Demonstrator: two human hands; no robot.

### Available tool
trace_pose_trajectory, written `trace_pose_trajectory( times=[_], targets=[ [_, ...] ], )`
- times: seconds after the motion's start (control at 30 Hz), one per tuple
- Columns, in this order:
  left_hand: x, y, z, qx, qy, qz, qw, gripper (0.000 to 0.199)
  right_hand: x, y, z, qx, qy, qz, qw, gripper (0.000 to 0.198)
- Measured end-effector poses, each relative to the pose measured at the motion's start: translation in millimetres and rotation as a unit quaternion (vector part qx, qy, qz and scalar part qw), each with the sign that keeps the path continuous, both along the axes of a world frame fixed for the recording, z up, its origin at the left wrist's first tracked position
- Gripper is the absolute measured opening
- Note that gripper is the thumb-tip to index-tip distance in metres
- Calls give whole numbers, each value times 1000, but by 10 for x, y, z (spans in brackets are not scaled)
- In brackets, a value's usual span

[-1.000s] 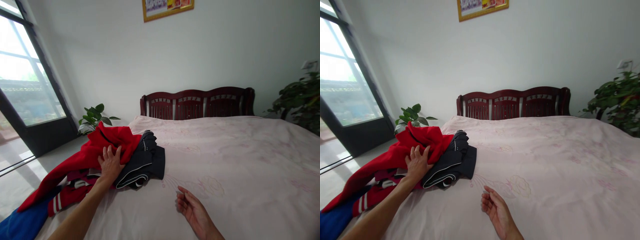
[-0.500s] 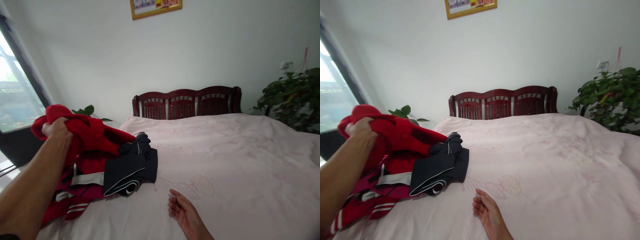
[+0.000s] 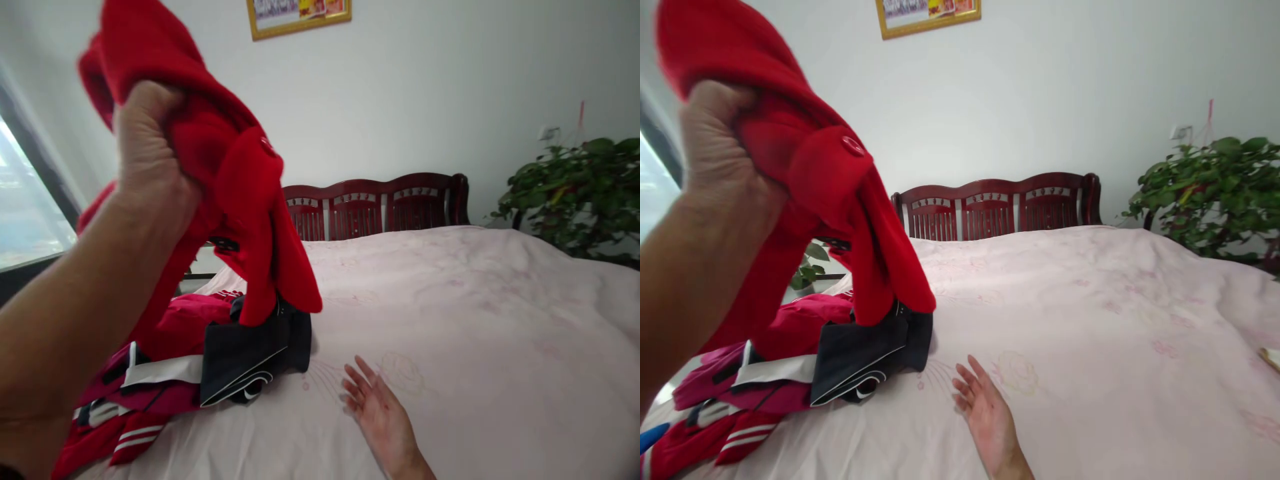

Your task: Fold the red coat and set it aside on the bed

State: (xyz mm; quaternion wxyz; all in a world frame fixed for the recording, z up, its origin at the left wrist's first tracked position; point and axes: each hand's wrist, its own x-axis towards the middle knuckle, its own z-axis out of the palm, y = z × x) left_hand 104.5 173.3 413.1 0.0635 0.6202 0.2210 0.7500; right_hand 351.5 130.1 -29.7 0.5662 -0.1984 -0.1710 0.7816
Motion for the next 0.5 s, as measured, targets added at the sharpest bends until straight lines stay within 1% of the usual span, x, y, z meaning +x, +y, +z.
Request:
trace_pose_trajectory(
  times=[0.03,0.07,0.1,0.13,0.17,0.2,0.23,0.27,0.3,0.33,0.4,0.43,0.47,0.5],
  targets=[
    [176,-13,-143,-28,-38,-61,997,34,104,20,35,9,5,-32,999,55],
    [326,-25,-313,-74,-28,-103,992,41,227,35,69,14,7,-71,997,58],
    [444,-38,-499,-129,14,-145,981,48,362,43,98,19,7,-116,993,62],
    [523,-50,-689,-188,83,-190,960,54,505,45,120,21,5,-165,986,66],
    [560,-58,-873,-247,175,-227,926,57,646,41,134,23,2,-215,976,69],
    [555,-58,-1045,-287,251,-245,892,56,777,32,141,22,-2,-263,964,71],
    [508,-45,-1201,-315,312,-243,863,53,892,21,142,17,-9,-304,952,73],
    [422,-16,-1345,-334,353,-220,846,49,983,9,139,8,-20,-337,941,74],
    [304,32,-1479,-348,375,-176,841,44,1049,1,133,-3,-34,-362,932,72],
    [159,99,-1610,-361,385,-117,841,42,1089,-2,127,-13,-51,-378,924,69],
    [-180,276,-1884,-375,384,32,843,42,1108,12,118,-28,-81,-388,918,62],
    [-356,374,-2033,-382,397,116,827,45,1098,30,114,-36,-90,-389,916,59],
    [-526,470,-2190,-407,429,185,785,48,1082,54,110,-47,-94,-391,915,58],
    [-680,555,-2352,-448,456,238,731,51,1067,81,104,-57,-96,-390,914,58]
  ],
)
